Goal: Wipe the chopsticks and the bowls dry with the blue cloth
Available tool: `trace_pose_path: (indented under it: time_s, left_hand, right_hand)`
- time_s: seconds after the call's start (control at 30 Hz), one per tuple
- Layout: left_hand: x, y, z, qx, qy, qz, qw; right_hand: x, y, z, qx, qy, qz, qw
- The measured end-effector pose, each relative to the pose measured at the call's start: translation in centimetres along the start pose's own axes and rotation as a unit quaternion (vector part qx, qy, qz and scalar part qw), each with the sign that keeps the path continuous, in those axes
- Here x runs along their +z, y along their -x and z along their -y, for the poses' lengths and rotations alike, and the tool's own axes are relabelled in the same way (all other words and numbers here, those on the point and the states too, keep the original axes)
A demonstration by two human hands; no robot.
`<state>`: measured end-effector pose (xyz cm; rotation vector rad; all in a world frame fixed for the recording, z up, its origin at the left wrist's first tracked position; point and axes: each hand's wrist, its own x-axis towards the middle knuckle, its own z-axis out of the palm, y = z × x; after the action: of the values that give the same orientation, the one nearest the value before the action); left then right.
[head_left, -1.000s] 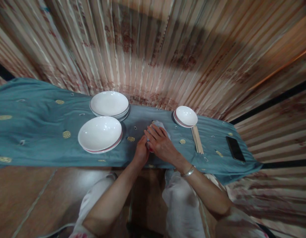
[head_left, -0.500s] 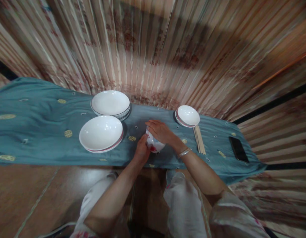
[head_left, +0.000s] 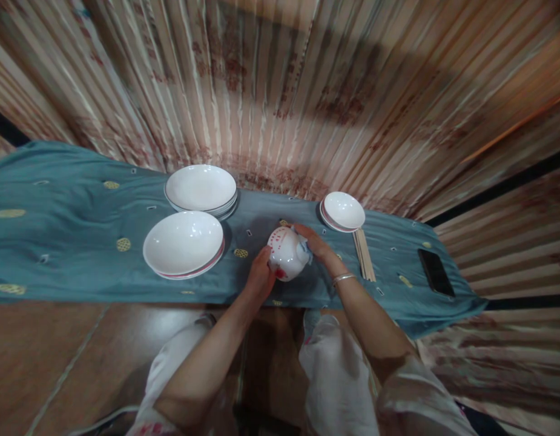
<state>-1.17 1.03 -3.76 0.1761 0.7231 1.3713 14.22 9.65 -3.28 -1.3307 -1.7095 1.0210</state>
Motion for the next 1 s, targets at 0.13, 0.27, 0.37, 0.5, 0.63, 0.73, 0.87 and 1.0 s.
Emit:
trace_pose_path:
  time_s: [0.13,0.27,0.37,0.5,0.63,0.73,0.87,1.0]
  left_hand:
    - [0.4,0.2,-0.1,-0.015,0.006,-0.021,1.0]
    - [0.8,0.6,-0.5,-0.04,0.006,-0.034,0.999]
    - [1.0,0.8,-0.9,-0.067,0.011,-0.041,0.997]
    - [1.2,0.8,-1.3,-0.089,0.018,-0.056,0.994]
    - [1.3,0.7,-1.6,-0.102,0.04,-0.065,0.992]
    - [1.5,0.8,-1.8,-0.111,0.054,-0.067,0.99]
    - [1.8,1.2,-2.2,-0.124,0.059,-0.059,0.989]
    - [1.8,1.4,-2.1,-0.122,0.061,-0.048,0.99]
  right_hand:
    - [0.7,1.7,-1.5,0.071,-0.141,-0.049,0.986]
    - [1.9,3.2,-2.1,0.111,-0.233,-0.137,0.956]
    - [2.7,4.1,-2.3,0.129,-0.257,-0.199,0.937]
    - [3.7,5.5,-2.0,0.127,-0.239,-0.246,0.931]
    - [4.7,7.4,-0.9,0.117,-0.205,-0.268,0.934]
    - [5.5,8.9,0.2,0.127,-0.179,-0.269,0.938]
    - [6.5,10.6,1.4,0.135,-0.156,-0.259,0.944]
    - [8.1,12.5,1.1,0.126,-0.1,-0.258,0.953]
